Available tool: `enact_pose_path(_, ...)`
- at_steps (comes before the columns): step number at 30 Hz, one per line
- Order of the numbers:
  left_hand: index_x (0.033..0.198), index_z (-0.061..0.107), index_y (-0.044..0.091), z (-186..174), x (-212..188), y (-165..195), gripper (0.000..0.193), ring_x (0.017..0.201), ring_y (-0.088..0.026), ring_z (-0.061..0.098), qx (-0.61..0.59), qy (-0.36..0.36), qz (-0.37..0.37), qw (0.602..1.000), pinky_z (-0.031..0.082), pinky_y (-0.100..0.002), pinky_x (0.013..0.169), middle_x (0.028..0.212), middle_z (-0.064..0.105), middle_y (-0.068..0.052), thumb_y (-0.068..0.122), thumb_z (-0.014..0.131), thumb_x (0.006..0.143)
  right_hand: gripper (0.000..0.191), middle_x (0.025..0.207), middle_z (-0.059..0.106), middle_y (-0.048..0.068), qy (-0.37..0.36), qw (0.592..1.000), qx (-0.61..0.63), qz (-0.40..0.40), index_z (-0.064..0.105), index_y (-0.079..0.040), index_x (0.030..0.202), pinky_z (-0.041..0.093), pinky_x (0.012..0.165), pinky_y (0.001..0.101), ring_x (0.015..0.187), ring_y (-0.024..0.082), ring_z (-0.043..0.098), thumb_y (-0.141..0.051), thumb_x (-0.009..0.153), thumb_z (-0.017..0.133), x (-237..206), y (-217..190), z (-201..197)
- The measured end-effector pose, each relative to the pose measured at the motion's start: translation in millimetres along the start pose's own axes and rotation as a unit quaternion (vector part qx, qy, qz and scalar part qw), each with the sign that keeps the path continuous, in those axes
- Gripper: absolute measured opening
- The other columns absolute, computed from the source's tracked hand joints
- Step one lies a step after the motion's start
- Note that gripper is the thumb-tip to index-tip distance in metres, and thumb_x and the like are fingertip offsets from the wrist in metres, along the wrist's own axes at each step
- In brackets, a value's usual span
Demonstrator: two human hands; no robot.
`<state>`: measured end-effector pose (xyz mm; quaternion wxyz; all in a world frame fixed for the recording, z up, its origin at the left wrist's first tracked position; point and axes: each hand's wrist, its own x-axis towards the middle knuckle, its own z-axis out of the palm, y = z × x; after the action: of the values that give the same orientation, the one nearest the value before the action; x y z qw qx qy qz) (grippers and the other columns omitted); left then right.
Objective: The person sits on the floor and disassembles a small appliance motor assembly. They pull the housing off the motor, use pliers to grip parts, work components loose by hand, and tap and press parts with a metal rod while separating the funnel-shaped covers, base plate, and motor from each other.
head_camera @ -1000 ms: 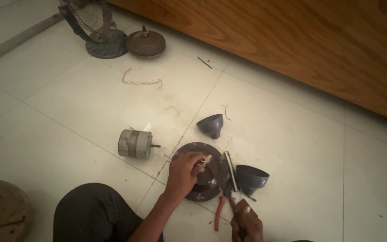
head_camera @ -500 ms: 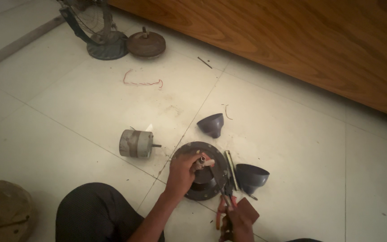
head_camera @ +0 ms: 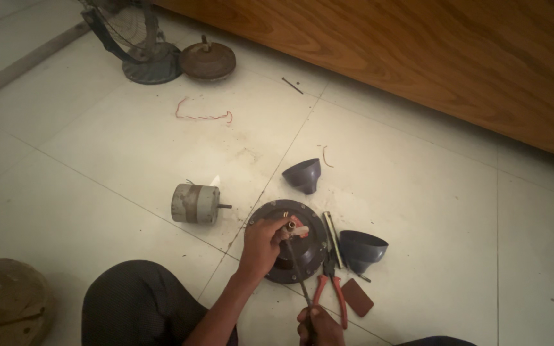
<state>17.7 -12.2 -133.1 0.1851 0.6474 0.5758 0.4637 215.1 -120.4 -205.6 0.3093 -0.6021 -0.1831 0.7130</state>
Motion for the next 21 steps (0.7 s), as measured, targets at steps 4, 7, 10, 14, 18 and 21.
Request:
enact_pose_path(4, 0.114, 0.076, 0.008, 0.4, -0.3, 0.7, 0.038, 0.086, -0.035, 0.068, -0.006, -0.002, -0.003, 1.0, 0.052, -0.045, 0.077, 0.091, 0.074, -0.015, -0.005, 0.072, 0.079, 0.045, 0.055, 0.05, 0.008, 0.025, 0.996, 0.059, -0.059, 0.064, -0.001, 0.087, 0.028, 0.041, 0.0332, 0.041, 0.018, 0.039, -0.044, 0.092, 0.052, -1.2, 11.0, 0.3)
enact_pose_path(7, 0.116, 0.075, 0.008, 1.4, -0.8, 0.1, 0.038, 0.087, -0.034, 0.068, -0.01, -0.003, -0.007, 1.0, 0.051, -0.045, 0.078, 0.092, 0.074, -0.014, -0.003, 0.072, 0.08, 0.045, 0.056, 0.05, 0.007, 0.019, 0.998, 0.05, -0.044, 0.062, -0.001, 0.088, 0.027, 0.041, 0.0325, 0.041, 0.016, 0.036, -0.044, 0.093, 0.05, 6.2, 12.8, -7.4)
enact_pose_path(10, 0.116, 0.075, 0.007, 3.1, -0.8, -1.2, 0.037, 0.087, -0.035, 0.067, -0.008, -0.005, -0.006, 1.0, 0.051, -0.045, 0.079, 0.093, 0.074, -0.014, -0.001, 0.074, 0.081, 0.045, 0.056, 0.049, 0.007, 0.003, 0.998, 0.049, -0.039, 0.062, -0.002, 0.087, 0.028, 0.041, 0.0317, 0.041, 0.015, 0.035, -0.044, 0.093, 0.047, 11.8, 12.9, -11.8)
enact_pose_path(14, 0.118, 0.074, 0.007, 2.9, -1.3, -2.5, 0.04, 0.09, -0.036, 0.066, 0.015, -0.013, -0.001, 1.0, 0.05, -0.046, 0.08, 0.096, 0.075, -0.015, -0.004, 0.072, 0.08, 0.044, 0.055, 0.048, 0.008, 0.038, 0.997, 0.045, -0.05, 0.061, -0.002, 0.086, 0.027, 0.041, 0.0306, 0.041, 0.015, 0.036, -0.042, 0.094, 0.048, 11.8, 19.3, -10.9)
enact_pose_path(18, 0.118, 0.075, 0.008, 2.4, -1.6, -0.8, 0.039, 0.09, -0.035, 0.067, -0.003, -0.007, -0.022, 1.0, 0.052, -0.045, 0.079, 0.095, 0.073, -0.017, -0.005, 0.071, 0.081, 0.046, 0.05, 0.047, 0.009, 0.012, 0.994, 0.057, -0.09, 0.063, 0.0, 0.08, 0.026, 0.037, 0.0319, 0.036, 0.017, 0.034, -0.041, 0.093, 0.048, 12.8, 23.7, -11.5)
enact_pose_path(21, 0.118, 0.075, 0.009, 1.4, -1.0, 0.6, 0.04, 0.087, -0.034, 0.068, -0.015, -0.007, -0.035, 0.999, 0.053, -0.043, 0.077, 0.093, 0.072, -0.017, -0.005, 0.071, 0.081, 0.042, 0.053, 0.048, 0.009, 0.033, 0.996, 0.059, -0.063, 0.065, 0.0, 0.082, 0.026, 0.039, 0.0295, 0.04, 0.015, 0.036, -0.037, 0.095, 0.049, 15.9, 21.6, -11.8)
